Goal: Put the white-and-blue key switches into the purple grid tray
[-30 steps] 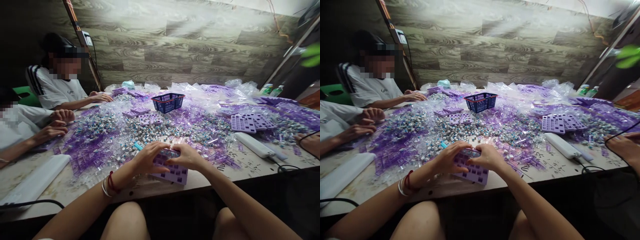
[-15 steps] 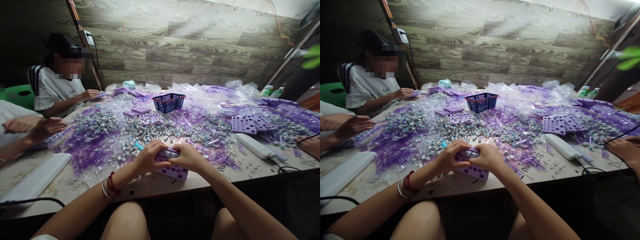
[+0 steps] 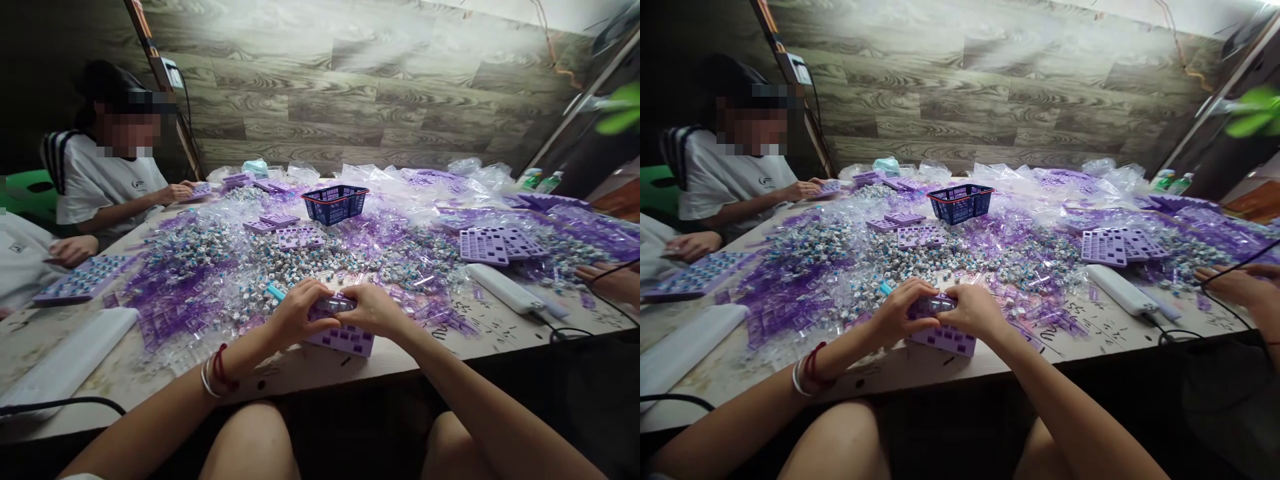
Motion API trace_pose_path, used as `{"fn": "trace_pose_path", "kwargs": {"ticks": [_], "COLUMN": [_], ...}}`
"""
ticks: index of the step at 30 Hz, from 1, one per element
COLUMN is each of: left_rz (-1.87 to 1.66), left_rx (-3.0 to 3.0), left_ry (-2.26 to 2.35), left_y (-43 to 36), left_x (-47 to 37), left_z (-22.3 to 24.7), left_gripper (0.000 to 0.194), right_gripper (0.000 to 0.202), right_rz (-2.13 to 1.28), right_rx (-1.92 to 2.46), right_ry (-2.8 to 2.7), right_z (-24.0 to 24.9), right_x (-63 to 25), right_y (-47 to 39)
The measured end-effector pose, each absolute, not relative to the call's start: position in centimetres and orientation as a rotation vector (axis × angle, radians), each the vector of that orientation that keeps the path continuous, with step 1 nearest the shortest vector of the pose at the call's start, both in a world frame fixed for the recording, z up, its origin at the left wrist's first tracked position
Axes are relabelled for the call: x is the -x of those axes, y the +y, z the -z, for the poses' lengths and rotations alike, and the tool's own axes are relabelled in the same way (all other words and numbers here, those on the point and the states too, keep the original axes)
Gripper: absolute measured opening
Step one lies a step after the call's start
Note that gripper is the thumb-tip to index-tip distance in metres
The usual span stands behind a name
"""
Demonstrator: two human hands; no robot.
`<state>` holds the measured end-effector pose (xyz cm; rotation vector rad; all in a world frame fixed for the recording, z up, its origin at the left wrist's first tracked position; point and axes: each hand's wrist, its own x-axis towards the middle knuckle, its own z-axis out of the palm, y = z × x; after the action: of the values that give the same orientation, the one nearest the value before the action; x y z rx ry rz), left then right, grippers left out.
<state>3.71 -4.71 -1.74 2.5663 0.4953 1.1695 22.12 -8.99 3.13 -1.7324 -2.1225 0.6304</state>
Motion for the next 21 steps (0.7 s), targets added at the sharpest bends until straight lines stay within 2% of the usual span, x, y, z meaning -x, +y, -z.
{"fn": "trace_pose_path", "kwargs": {"ticks": [4,9,14,17,21], "left_rz": [-1.112,-0.835,-0.518,-0.331,-0.255], "left_rx": [-2.602,-2.721,-2.792,-2.849,-2.847], "left_ry": [0.504,0.796,1.073,1.126,1.065], "left_y": [-4.6,-3.9,-4.1,-4.9,-5.4], "left_x": [-3.7,-3.3,-3.3,-3.5,-3.8], "left_z": [1.6,1.8,1.7,1.4,1.3], "left_gripper": [0.039,0.038,0.03,0.027,0.023], "right_gripper": [0.015,0.032,0.021,0.021,0.022], "right_rz": [-0.549,-0.535,-0.211,-0.238,-0.224], "right_rx": [1.69,1.543,1.818,1.792,1.848], "right_ry": [-2.151,-1.97,-1.946,-2.033,-2.097], "right_z": [-2.5,-1.8,-0.6,0.3,0.9], "right_x": [-22.6,-26.4,-30.4,-30.8,-30.2], "right_y": [-8.6,-7.4,-6.9,-7.1,-7.2]}}
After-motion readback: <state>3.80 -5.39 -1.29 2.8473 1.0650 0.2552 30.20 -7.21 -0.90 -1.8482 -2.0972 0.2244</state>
